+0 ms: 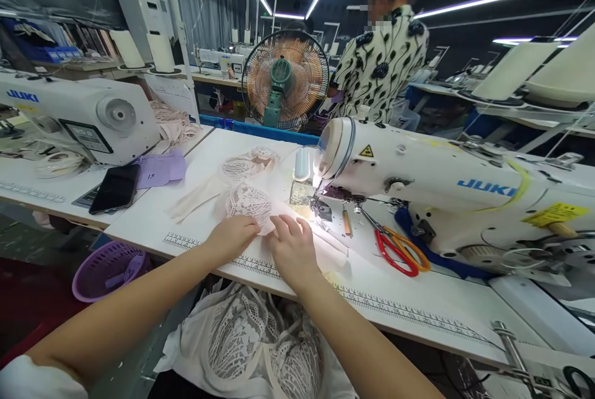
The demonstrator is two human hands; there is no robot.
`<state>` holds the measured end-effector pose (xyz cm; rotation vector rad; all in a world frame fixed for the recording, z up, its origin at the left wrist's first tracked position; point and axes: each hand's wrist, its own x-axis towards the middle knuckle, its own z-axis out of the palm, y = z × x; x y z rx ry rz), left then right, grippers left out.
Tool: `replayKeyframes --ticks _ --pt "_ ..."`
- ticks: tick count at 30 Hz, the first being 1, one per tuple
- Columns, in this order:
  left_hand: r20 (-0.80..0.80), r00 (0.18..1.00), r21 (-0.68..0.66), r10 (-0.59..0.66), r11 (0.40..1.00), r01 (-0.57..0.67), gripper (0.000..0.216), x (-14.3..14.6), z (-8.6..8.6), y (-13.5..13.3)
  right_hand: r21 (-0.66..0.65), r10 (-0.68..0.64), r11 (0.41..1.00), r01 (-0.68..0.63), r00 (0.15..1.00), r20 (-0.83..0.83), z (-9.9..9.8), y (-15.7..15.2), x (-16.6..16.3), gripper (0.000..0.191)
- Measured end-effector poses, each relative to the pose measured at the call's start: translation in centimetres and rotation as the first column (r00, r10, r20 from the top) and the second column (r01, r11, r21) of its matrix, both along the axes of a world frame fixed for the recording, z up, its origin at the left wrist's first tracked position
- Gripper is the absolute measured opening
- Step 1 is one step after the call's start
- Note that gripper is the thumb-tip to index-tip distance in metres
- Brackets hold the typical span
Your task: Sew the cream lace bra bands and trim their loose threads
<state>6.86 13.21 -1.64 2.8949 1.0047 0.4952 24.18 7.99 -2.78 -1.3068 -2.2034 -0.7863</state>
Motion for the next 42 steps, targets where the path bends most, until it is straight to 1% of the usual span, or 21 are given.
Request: replayKeyframes --ticks 4,7,10,13,17,21,24,26,28,31,33,38,42 --pt "0.039 0.998 -0.079 0.042 0.996 -0.039 0.02 -0.2 0.5 0.1 0.001 0.04 0.999 -0.04 0.999 -0.022 -0.2 0.0 0.3 0.02" --pt "0.07 0.995 -0.122 0.07 0.991 -0.061 0.02 -0.2 0.6 0.1 -0.013 0.053 0.998 -0.053 0.998 -0.034 0.0 0.0 0.3 0.019" --pt "0.099 0.99 -0.142 0.097 0.986 -0.083 0.022 0.0 0.6 0.2 -0.019 0.052 0.998 -0.053 0.997 -0.061 0.1 0.5 0.2 0.017" --pt "0.125 0.986 -0.141 0.112 0.986 -0.094 0.023 0.1 0.8 0.2 -0.014 0.087 0.996 -0.089 0.99 -0.107 0.3 1.0 0.0 0.021" --pt "0.145 0.987 -0.124 0.071 0.991 -0.053 0.023 -0.3 2.2 -0.5 0.008 0.151 0.988 -0.153 0.962 -0.228 1.3 0.3 0.0 0.018" --pt "0.149 0.989 -0.11 0.008 0.994 0.009 0.023 -0.6 4.1 -1.7 0.008 0.2 0.978 -0.21 0.919 -0.34 2.8 -1.4 0.1 0.014" --pt "0.156 0.988 -0.103 -0.016 0.994 0.032 0.025 -0.7 5.5 -2.7 -0.004 0.214 0.972 -0.235 0.893 -0.396 3.9 -2.4 0.2 0.013" --pt "0.164 0.986 -0.079 -0.034 0.996 0.047 0.027 -0.8 6.4 -3.4 -0.009 0.221 0.969 -0.248 0.879 -0.423 4.7 -2.9 0.3 0.013" --pt "0.161 0.985 -0.006 -0.065 0.998 0.067 0.028 -0.9 7.1 -4.0 -0.008 0.231 0.965 -0.261 0.866 -0.443 5.4 -3.4 0.3 0.013" --pt "0.091 0.991 0.143 -0.096 0.986 0.083 0.029 -1.0 7.9 -4.8 -0.005 0.246 0.959 -0.282 0.846 -0.474 6.3 -4.3 0.3 0.014" --pt "0.035 0.995 0.193 -0.094 0.977 0.086 0.027 -1.0 8.5 -5.3 -0.006 0.252 0.956 -0.293 0.834 -0.49 6.9 -4.9 0.3 0.014" --pt "-0.012 0.993 0.226 -0.115 0.967 0.114 0.031 -0.7 10.0 -6.3 -0.038 0.255 0.95 -0.311 0.837 -0.484 8.2 -6.3 0.6 0.016" --pt "-0.054 0.985 0.234 -0.165 0.957 0.173 0.032 -0.4 11.1 -7.1 -0.067 0.197 0.966 -0.25 0.878 -0.437 9.2 -7.3 0.7 0.013"
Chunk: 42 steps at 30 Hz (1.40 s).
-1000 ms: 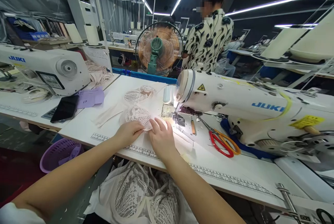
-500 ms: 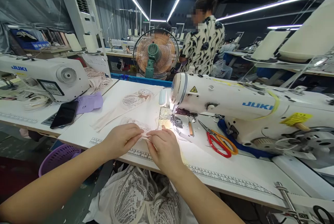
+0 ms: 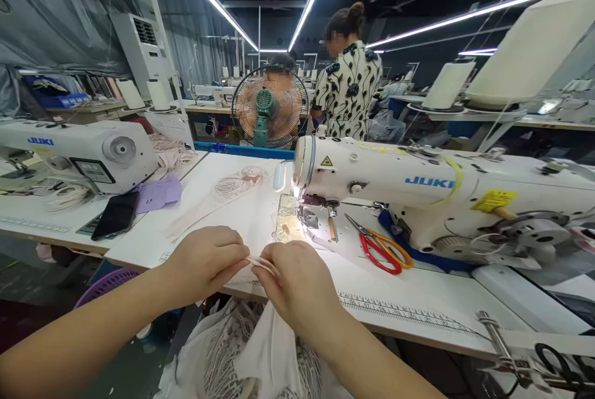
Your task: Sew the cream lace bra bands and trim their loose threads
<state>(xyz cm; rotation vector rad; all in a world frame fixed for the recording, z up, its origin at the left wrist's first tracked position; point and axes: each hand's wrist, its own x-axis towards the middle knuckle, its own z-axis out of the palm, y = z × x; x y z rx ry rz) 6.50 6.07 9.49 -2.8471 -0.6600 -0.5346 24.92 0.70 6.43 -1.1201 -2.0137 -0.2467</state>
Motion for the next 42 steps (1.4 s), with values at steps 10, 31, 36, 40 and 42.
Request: replayKeyframes --ticks 10,31,36,40,42 --pt "-0.125 0.99 -0.222 -0.061 0.975 0.032 0.018 -1.3 3.6 -2.3 -0.462 0.199 0.849 -0.256 0.965 -0.17 3.9 -2.5 2.2 0.015" --pt "0.393 0.775 -0.914 0.495 0.118 0.387 0.027 -1.4 -1.4 -1.5 -0.686 0.048 0.519 -0.51 0.818 -0.573 -1.2 -2.7 4.7 0.03" --pt "0.326 0.829 -0.928 0.455 -0.014 0.372 0.023 -1.2 -2.1 -0.4 -0.663 0.063 0.6 -0.449 0.852 -0.52 -2.2 -3.3 5.1 0.026" --pt "0.401 0.777 -0.897 0.486 0.038 0.44 0.021 -0.3 -2.4 -0.8 -0.652 -0.012 0.637 -0.412 0.84 -0.543 -2.4 -3.7 4.8 0.024" --pt "0.423 0.75 -0.903 0.509 0.173 0.393 0.019 0.5 -2.5 -1.4 -0.655 -0.081 0.633 -0.412 0.807 -0.585 -2.8 -3.7 4.5 0.026"
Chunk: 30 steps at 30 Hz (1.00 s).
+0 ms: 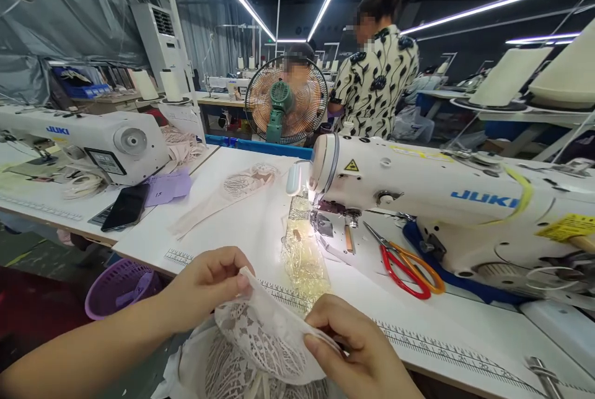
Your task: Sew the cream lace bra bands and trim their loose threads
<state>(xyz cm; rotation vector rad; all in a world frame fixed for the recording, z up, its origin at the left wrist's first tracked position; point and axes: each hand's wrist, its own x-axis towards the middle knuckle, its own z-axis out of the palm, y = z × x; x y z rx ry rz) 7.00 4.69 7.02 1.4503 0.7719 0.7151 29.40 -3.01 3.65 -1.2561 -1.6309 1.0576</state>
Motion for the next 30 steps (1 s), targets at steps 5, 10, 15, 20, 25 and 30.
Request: replayKeyframes --ticks 5,10,15,20,25,30 --pt "-0.182 0.951 0.467 0.249 0.873 -0.139 0.012 1.6 -0.6 -0.7 -0.168 -0.019 0.985 -0.028 0.962 -0.273 -2.6 0.0 -0.7 0.032" --pt "-0.209 0.944 0.562 0.254 0.821 -0.097 0.011 2.2 -1.3 -0.4 -0.294 -0.03 0.951 -0.099 0.913 -0.407 -5.0 -0.1 -0.5 0.032" --pt "-0.247 0.962 0.271 0.112 0.962 -0.042 0.012 2.6 -1.4 0.5 -0.138 -0.099 0.988 0.072 0.976 -0.194 -5.0 -0.2 -0.3 0.027" --pt "-0.063 0.996 0.184 0.062 0.982 -0.049 0.014 1.9 -2.3 1.6 0.234 -0.151 0.962 0.139 0.988 0.034 -3.9 -0.7 -0.6 0.01" --pt "0.189 0.978 0.331 -0.091 0.943 0.024 0.007 0.3 -3.8 2.6 0.505 -0.22 0.853 0.132 0.968 0.119 -3.4 -1.1 -1.0 0.012" --pt "0.255 0.956 0.395 -0.146 0.918 0.035 0.008 0.4 -4.0 2.9 0.479 -0.204 0.867 0.135 0.974 0.095 -3.4 -0.9 -1.2 0.009"
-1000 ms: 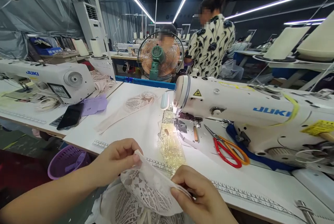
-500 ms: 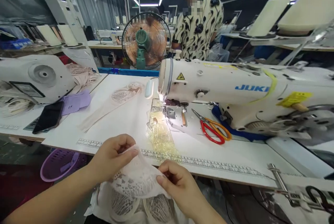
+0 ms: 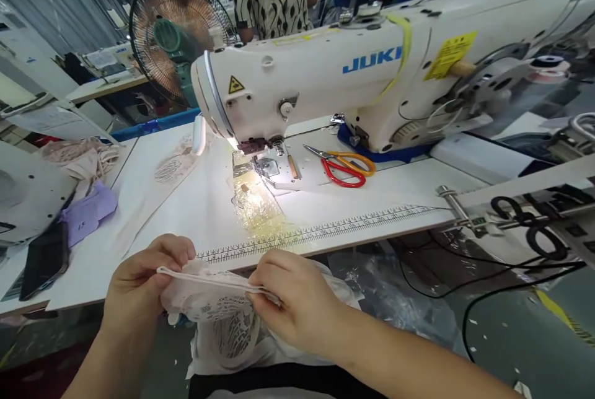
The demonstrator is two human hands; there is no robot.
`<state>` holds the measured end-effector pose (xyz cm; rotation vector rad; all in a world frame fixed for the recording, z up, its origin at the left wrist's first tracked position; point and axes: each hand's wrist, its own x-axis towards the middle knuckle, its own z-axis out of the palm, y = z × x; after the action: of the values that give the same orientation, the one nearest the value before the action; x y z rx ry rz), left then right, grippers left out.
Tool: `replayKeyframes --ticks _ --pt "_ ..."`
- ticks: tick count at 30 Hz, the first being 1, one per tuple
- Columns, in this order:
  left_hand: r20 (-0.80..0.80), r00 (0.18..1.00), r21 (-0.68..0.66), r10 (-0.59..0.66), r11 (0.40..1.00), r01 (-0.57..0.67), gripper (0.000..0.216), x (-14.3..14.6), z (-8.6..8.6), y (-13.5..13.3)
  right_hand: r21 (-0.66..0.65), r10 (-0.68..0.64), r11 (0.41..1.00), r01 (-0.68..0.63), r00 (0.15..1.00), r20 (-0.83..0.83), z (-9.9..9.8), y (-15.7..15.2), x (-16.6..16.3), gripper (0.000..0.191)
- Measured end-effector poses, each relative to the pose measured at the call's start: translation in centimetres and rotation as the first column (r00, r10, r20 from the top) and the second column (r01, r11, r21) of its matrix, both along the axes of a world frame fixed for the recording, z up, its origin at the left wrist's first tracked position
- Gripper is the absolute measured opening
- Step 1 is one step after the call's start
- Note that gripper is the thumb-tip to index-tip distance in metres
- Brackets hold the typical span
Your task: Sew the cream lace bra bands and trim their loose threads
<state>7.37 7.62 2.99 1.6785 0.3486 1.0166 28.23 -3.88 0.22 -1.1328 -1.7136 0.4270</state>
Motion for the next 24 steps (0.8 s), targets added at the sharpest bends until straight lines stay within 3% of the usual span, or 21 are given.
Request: replayKeyframes --ticks 7,9,16,18,21,23,24 --pt "0.021 1.0 -0.018 -0.018 1.0 0.018 0.013 0.7 -0.1 0.1 -0.297 0.119 0.947 -0.125 0.992 -0.039 0.9 0.7 1.2 0.008" --pt "0.034 0.999 0.016 0.006 1.0 -0.006 0.013 0.6 -0.3 0.2 -0.285 0.126 0.95 -0.126 0.992 -0.017 1.2 0.9 1.7 0.009" --pt "0.033 0.997 0.134 0.072 0.988 -0.076 0.019 -0.1 -0.6 0.2 -0.057 0.09 0.994 -0.089 0.996 0.018 1.2 1.1 1.8 0.01" --pt "0.018 0.996 0.15 0.082 0.985 -0.084 0.021 -0.2 -0.4 0.2 -0.061 0.092 0.994 -0.09 0.995 0.044 1.5 1.1 1.7 0.01" --pt "-0.008 0.995 0.182 0.104 0.978 -0.101 0.022 -0.1 0.0 0.2 -0.198 0.152 0.971 -0.133 0.985 0.084 2.4 1.7 3.3 0.009" --pt "-0.019 0.993 0.192 0.117 0.975 -0.111 0.021 0.0 0.3 0.1 -0.303 0.088 0.952 -0.039 0.985 0.148 2.7 2.8 5.9 0.016" --pt "-0.03 0.992 0.193 0.124 0.974 -0.116 0.021 0.1 0.4 0.0 -0.319 -0.025 0.943 0.101 0.972 0.232 2.7 3.5 7.7 0.019"
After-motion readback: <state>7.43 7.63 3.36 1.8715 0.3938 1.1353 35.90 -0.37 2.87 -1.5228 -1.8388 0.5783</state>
